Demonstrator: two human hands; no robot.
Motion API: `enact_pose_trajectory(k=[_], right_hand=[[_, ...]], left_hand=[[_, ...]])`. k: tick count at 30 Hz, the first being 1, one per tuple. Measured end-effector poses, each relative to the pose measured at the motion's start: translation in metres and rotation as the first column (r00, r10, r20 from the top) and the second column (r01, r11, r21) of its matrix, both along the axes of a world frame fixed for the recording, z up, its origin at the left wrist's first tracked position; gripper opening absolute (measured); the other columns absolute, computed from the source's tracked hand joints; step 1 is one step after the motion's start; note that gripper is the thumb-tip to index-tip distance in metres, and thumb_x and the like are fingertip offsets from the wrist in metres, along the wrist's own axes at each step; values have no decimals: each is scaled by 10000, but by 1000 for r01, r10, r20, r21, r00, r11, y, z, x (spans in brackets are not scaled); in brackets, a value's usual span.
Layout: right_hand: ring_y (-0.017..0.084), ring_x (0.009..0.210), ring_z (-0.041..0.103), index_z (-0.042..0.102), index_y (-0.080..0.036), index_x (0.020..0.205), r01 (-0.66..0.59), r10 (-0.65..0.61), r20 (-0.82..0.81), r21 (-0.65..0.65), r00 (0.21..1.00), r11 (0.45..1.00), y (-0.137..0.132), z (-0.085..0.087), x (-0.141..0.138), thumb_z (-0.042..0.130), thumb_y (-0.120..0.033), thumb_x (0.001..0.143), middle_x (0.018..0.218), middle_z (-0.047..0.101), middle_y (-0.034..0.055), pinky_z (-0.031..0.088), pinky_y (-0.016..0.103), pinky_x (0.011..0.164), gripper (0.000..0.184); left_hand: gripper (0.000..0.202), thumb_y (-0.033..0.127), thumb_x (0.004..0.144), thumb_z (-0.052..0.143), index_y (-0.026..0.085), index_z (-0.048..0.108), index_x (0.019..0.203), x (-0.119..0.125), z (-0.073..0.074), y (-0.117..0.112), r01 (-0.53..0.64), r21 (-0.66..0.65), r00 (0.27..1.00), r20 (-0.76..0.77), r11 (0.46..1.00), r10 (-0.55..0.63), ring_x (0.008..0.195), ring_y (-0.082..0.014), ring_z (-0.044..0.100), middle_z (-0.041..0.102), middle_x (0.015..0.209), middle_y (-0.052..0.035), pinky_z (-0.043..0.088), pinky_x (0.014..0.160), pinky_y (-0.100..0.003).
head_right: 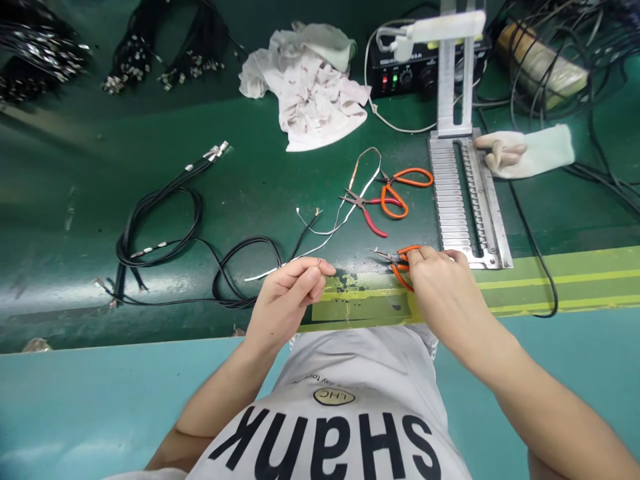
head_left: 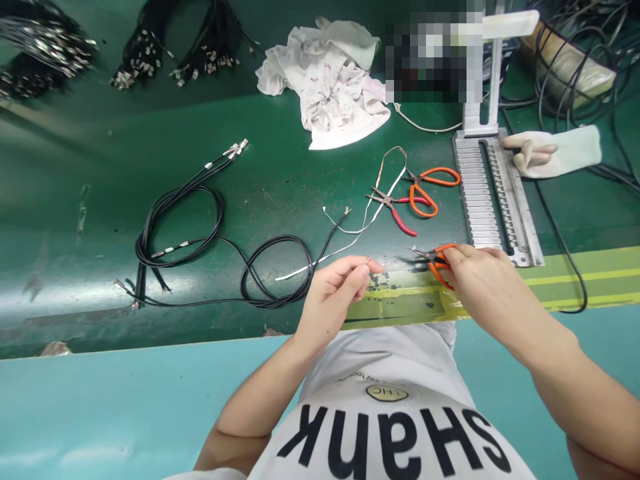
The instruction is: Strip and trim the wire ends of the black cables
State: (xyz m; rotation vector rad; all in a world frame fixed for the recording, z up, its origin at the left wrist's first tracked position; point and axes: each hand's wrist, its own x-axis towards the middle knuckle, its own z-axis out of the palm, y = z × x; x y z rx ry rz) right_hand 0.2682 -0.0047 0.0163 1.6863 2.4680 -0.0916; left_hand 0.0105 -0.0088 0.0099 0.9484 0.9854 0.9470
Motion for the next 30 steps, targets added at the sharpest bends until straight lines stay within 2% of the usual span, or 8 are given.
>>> enact_pose_trajectory(k=[5, 11, 15, 18, 21, 24, 27, 30], right_hand=[[238, 680, 594, 607, -146, 903, -56, 56, 9, -21, 998, 998, 2, 6, 4, 476, -33, 849, 820, 656, 117, 357, 371, 692, 180], [296, 911, 675, 553, -92, 1301, -108, 108, 4, 16, 994, 994, 2, 4, 5, 497, -35, 861, 1101, 703, 181, 417, 392, 759, 448], [312, 983, 691, 604, -125, 1277, -92, 95, -52, 65, 994, 994, 1, 9, -1, 491, -157, 971, 1137, 728, 161, 437, 423, 828, 328], [287, 983, 702, 654, -177, 1234, -66, 83, -262, 73, 962, 995, -1, 14, -10, 506, -266, 1009, 1127, 754, 103, 467, 413, 844, 284], [237, 956, 703, 692, -230, 1170, -42, 27, -562, -15, 827, 999, 0, 15, -26, 543, -304, 1004, 1099, 767, 51, 498, 374, 837, 235], [201, 935, 689, 700, -230, 1146, -12, -94, -790, -127, 605, 992, 6, 11, -46, 575, -292, 989, 1096, 744, 58, 523, 346, 832, 210], [185, 906, 674, 702, -221, 1151, 5, -171, -905, -184, 389, 983, 12, 4, -63, 614, -282, 964, 1056, 715, 68, 540, 339, 835, 215], [187, 916, 667, 719, -216, 1079, -28, -194, -946, -208, 258, 978, 16, 0, -73, 625, -269, 951, 1007, 711, 66, 543, 338, 836, 167]], left_hand=[[241, 384, 946, 618, 158, 698, 926, -2, 1, 2, 23, -58, 1000, -4, 998, -24, 622, -102, 371, 443, 666, 16, 278, 556, -236], [291, 421, 961, 579, 184, 719, 1056, 1, 4, 1, 27, -42, 1000, -11, 999, -28, 590, -110, 353, 430, 625, 25, 269, 547, -252], [290, 416, 951, 598, 169, 742, 996, 3, 2, 3, 24, -14, 998, -50, 1000, -25, 596, -111, 352, 401, 616, 26, 285, 559, -258], [254, 402, 942, 619, 163, 701, 971, 2, -1, 4, 20, -40, 1000, -20, 999, -21, 596, -98, 344, 406, 642, 31, 278, 553, -239], [251, 393, 944, 624, 151, 686, 974, 2, -2, 3, 27, -31, 999, -28, 999, -28, 624, -94, 382, 455, 683, 19, 303, 573, -229], [263, 393, 941, 634, 143, 691, 1000, 2, -2, 2, 53, -39, 998, -37, 998, -54, 641, -96, 415, 485, 695, 9, 316, 579, -224], [262, 379, 909, 682, 153, 656, 1040, 2, -4, 1, 38, -43, 999, 28, 998, -37, 619, -89, 425, 509, 697, 14, 313, 554, -213], [254, 368, 885, 712, 162, 621, 1002, 1, -6, 1, 22, -47, 997, 75, 999, -18, 593, -86, 439, 542, 688, 15, 330, 534, -208]])
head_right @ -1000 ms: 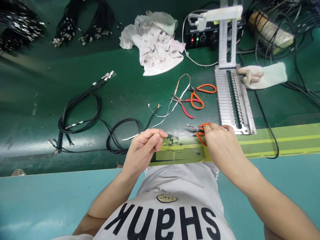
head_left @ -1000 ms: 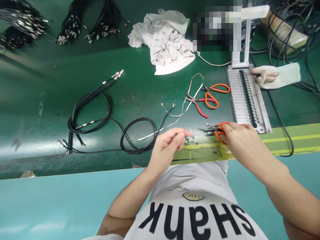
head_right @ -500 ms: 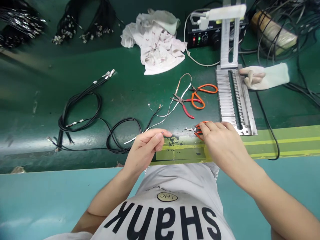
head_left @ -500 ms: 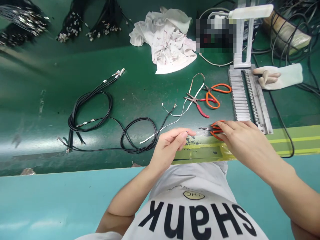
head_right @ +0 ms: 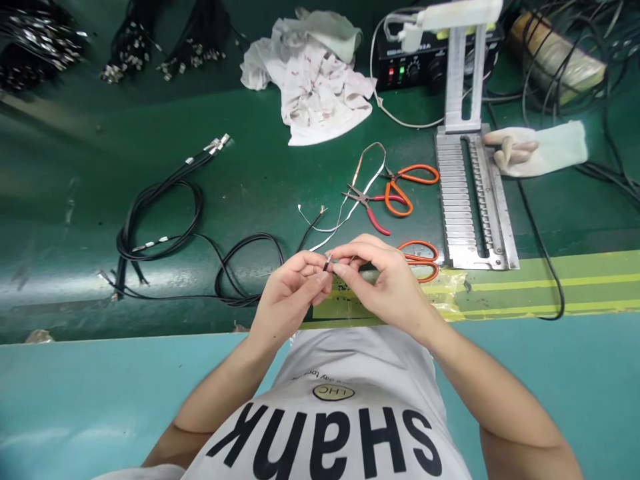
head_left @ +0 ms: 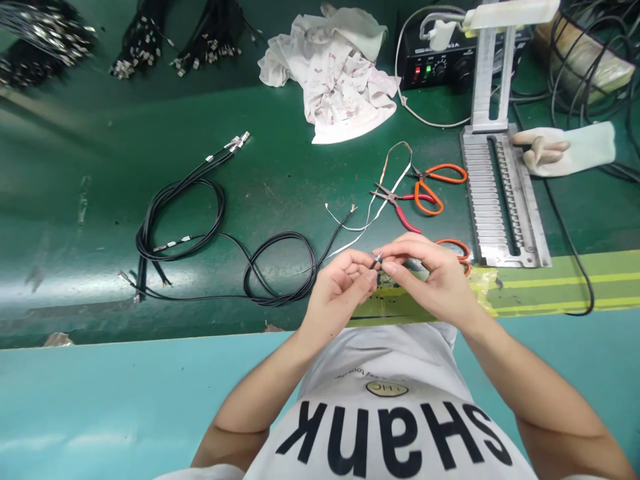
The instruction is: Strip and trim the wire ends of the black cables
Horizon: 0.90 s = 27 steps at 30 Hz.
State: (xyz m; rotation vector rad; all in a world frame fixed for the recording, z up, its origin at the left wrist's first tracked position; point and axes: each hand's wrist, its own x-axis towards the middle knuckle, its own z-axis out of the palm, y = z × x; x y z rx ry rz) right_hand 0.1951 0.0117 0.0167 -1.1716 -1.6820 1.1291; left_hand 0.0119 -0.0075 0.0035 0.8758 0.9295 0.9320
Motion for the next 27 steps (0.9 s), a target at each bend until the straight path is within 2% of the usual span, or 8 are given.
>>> enact_pose_trajectory(k=[6, 11, 14, 17, 19, 21, 24, 27], right_hand=[[184, 862, 651, 727, -204, 918, 64, -71, -130, -55, 989, 996, -1, -5, -12, 670, -298, 924, 902, 701, 55, 527, 334, 786, 110], [132, 708, 577, 707, -198, 858, 88, -103, -109, -135, 989, 987, -5, -8, -20, 698, -277, 898, 800, 638, 15, 469, 274, 641, 89], [138, 705, 594, 725, -208, 971, 35, -41, -37, -146, 998, 989, -7, -7, -8, 736, -326, 872, 863, 674, 25, 499, 288, 676, 154], [189, 847, 658, 664, -219, 1184, 78, -69, 187, -43, 980, 996, -12, -10, 25, 693, -332, 908, 1021, 709, 59, 535, 342, 799, 300], [247, 1023, 655, 672, -216, 1166, 65, -121, 498, 129, 859, 990, -17, -16, 52, 604, -261, 951, 1131, 711, 79, 514, 394, 895, 230], [295, 1116, 631, 662, -210, 1198, -51, -109, 745, 189, 658, 981, -20, -23, 74, 562, -171, 928, 1221, 698, 82, 487, 449, 961, 290], [301, 1100, 634, 638, -164, 1234, -137, -99, 879, 182, 466, 974, -21, -31, 90, 535, -115, 888, 1246, 676, 109, 505, 428, 937, 364], [302, 1018, 658, 663, -155, 1174, -147, -98, 930, 158, 354, 976, -18, -30, 91, 510, -115, 889, 1119, 695, 117, 523, 405, 837, 326]], left_hand=[[218, 333, 870, 735, 156, 609, 889, 2, 2, -1, -37, 20, 998, -41, 999, 38, 508, -70, 487, 598, 641, 21, 381, 495, -205], [225, 317, 840, 768, 151, 616, 828, 5, 3, -2, -96, 12, 987, -126, 995, 97, 490, -61, 502, 619, 626, 20, 388, 470, -188], [231, 310, 796, 811, 146, 652, 831, 7, 3, -1, -103, 33, 983, -147, 994, 107, 500, -64, 509, 633, 637, 9, 388, 467, -191], [210, 318, 814, 793, 151, 676, 863, 6, 4, 2, -113, 41, 984, -136, 993, 118, 524, -73, 516, 644, 667, -6, 391, 476, -203], [186, 316, 838, 765, 158, 675, 878, 4, 5, 5, -100, 11, 990, -96, 995, 101, 538, -78, 507, 633, 672, -7, 381, 481, -207], [174, 299, 844, 754, 171, 675, 932, 3, 4, 7, -70, -22, 997, -36, 997, 69, 542, -80, 487, 606, 665, 4, 361, 481, -209], [235, 269, 867, 722, 201, 678, 1087, 3, 2, 9, -36, -28, 999, 10, 999, 36, 540, -80, 444, 562, 664, 18, 317, 475, -214], [268, 261, 891, 689, 223, 691, 1156, 3, 1, 9, -20, -2, 1000, 13, 1000, 20, 539, -82, 408, 545, 665, 14, 282, 469, -221]])
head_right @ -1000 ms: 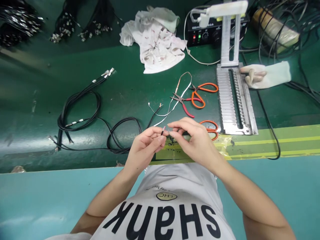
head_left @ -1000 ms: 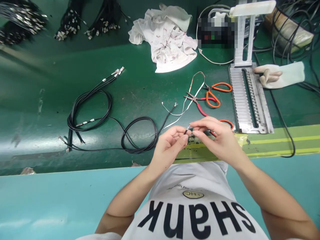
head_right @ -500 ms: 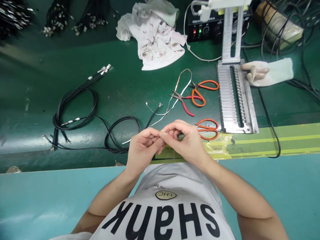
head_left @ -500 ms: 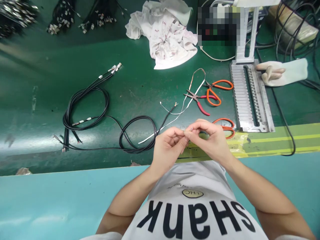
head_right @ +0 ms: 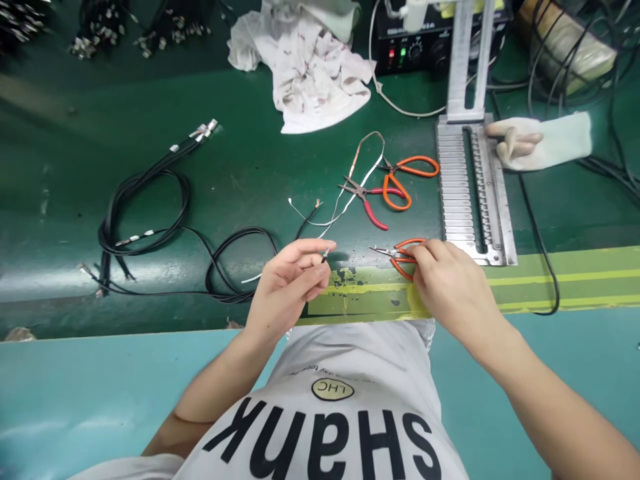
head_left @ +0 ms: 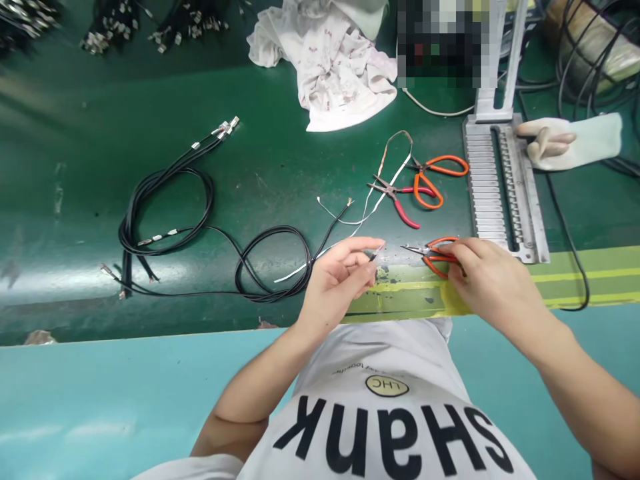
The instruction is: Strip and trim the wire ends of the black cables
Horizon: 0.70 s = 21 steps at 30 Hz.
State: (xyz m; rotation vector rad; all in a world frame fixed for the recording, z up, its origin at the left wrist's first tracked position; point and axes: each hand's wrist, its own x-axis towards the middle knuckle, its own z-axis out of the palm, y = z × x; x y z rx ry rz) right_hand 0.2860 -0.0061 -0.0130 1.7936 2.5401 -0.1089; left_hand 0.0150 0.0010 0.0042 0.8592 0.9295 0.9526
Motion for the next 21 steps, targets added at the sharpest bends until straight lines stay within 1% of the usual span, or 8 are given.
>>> enact_pose_trajectory(k=[4, 6, 7, 10, 12, 14, 17, 21], right_hand=[[261, 856, 672, 673, -191, 1144, 35, -50, -134, -117, 990, 993, 3, 15, -1, 551, -167, 874, 1027, 686, 90, 509, 365, 695, 297], [228, 842, 668, 663, -221, 1152, 5, -124, -417, -276, 900, 961, 0, 24, -4, 583, -190, 875, 1053, 685, 77, 509, 332, 682, 290], [217, 852, 668, 650, -230, 1158, -53, -194, -565, -390, 802, 919, -2, 28, -6, 588, -206, 891, 1052, 689, 74, 510, 315, 678, 275], [183, 774, 655, 613, -215, 1121, -398, -509, -738, -670, 443, 626, -11, 33, -19, 558, -321, 976, 879, 684, 57, 490, 275, 621, 188], [139, 635, 596, 609, -195, 1100, -596, -652, -692, -675, 308, 435, -16, 31, -30, 563, -428, 985, 751, 626, 17, 438, 257, 563, 264], [126, 625, 557, 632, -172, 1106, -689, -689, -678, -628, 255, 363, -19, 25, -40, 584, -570, 941, 769, 597, 14, 412, 267, 582, 433], [154, 701, 533, 671, -145, 1051, -741, -667, -706, -576, 238, 344, -22, 17, -49, 476, -870, 792, 827, 573, 30, 408, 303, 667, 794], [125, 585, 473, 635, -156, 923, -758, -679, -688, -579, 256, 300, -23, 9, -56, 388, -925, 753, 720, 530, -10, 389, 286, 597, 825]], left_hand=[[220, 284, 880, 695, 226, 726, 1090, -1, -2, -3, -32, 15, 999, -4, 999, 32, 568, -103, 451, 620, 729, -28, 305, 462, -231], [208, 285, 872, 706, 226, 737, 1068, -3, -3, -4, -47, 19, 999, -3, 999, 47, 575, -106, 470, 668, 792, -51, 326, 465, -237], [203, 283, 872, 707, 226, 744, 1065, -4, -3, -5, -47, 21, 999, -3, 999, 47, 576, -106, 475, 674, 794, -52, 332, 467, -238], [201, 277, 885, 704, 228, 760, 1072, -5, -4, -6, -31, 24, 999, -8, 999, 31, 577, -107, 482, 635, 711, -31, 333, 476, -235], [211, 280, 892, 702, 225, 763, 1086, -6, -5, -6, -23, 21, 1000, -10, 1000, 23, 572, -104, 476, 606, 677, -19, 330, 476, -231], [220, 282, 895, 702, 216, 764, 1095, -6, -4, -6, -18, 25, 1000, -6, 1000, 19, 568, -96, 467, 599, 675, -15, 336, 480, -226], [208, 264, 896, 705, 208, 768, 1086, -7, -3, -7, -15, 43, 1000, 8, 999, 14, 561, -79, 452, 592, 676, -7, 349, 494, -216], [217, 260, 894, 710, 211, 775, 1096, -8, -4, -9, -20, 29, 1000, 12, 999, 20, 570, -75, 457, 615, 707, -18, 342, 490, -209]])
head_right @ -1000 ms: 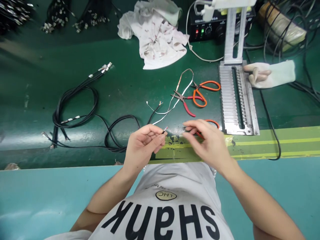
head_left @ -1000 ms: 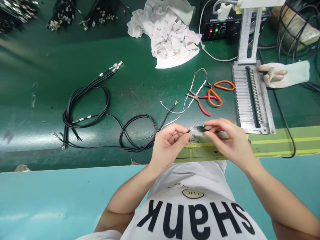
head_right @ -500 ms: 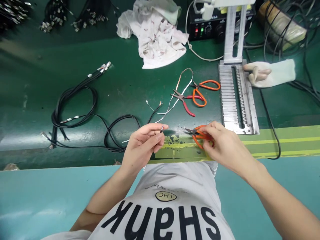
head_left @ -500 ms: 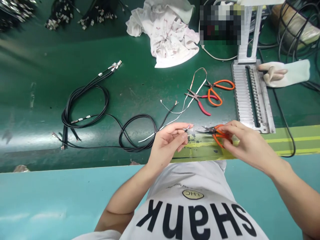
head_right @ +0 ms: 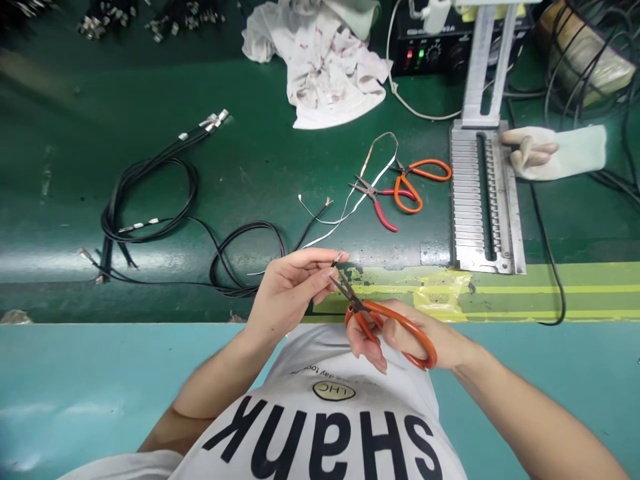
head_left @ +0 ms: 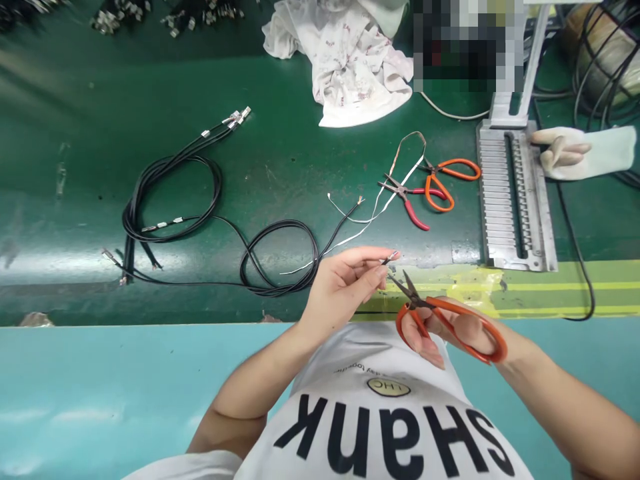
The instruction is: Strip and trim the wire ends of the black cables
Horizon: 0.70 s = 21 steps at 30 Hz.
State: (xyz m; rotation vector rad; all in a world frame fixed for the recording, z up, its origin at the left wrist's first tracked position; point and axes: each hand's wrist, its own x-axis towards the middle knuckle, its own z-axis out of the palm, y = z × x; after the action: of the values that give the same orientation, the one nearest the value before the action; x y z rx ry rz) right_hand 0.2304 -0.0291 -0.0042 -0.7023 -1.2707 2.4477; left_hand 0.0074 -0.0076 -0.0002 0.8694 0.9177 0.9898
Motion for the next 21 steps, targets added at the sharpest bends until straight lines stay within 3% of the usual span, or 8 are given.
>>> enact_pose_trajectory(k=[9, 16, 21], right_hand=[[79, 457, 432, 558, -163, 790, 44, -43, -25, 5, 999, 999, 6, -2, -9, 327, -851, 854, 603, 463, -44, 370, 241, 489, 728], [61, 408, 412, 571, -151, 789, 46, -46, -23, 14, 999, 999, 7, 0, -5, 345, -782, 917, 595, 457, -48, 355, 228, 435, 682], [71, 406, 442, 597, -147, 798, 51, -52, 27, 33, 998, 998, 9, 0, -1, 363, -770, 921, 549, 472, -46, 358, 224, 431, 677]], left_hand=[[200, 234, 871, 734, 205, 796, 1059, 0, 7, -2, -5, -19, 1000, 13, 1000, 5, 592, -82, 508, 636, 684, -16, 404, 530, -205], [210, 226, 865, 739, 225, 795, 1068, 1, 4, -4, -25, -12, 1000, 8, 1000, 25, 642, -90, 564, 749, 933, -71, 442, 551, -213], [210, 218, 868, 735, 228, 792, 1070, 1, 3, -4, -17, -3, 1000, 13, 1000, 17, 656, -93, 569, 740, 890, -59, 448, 561, -211]])
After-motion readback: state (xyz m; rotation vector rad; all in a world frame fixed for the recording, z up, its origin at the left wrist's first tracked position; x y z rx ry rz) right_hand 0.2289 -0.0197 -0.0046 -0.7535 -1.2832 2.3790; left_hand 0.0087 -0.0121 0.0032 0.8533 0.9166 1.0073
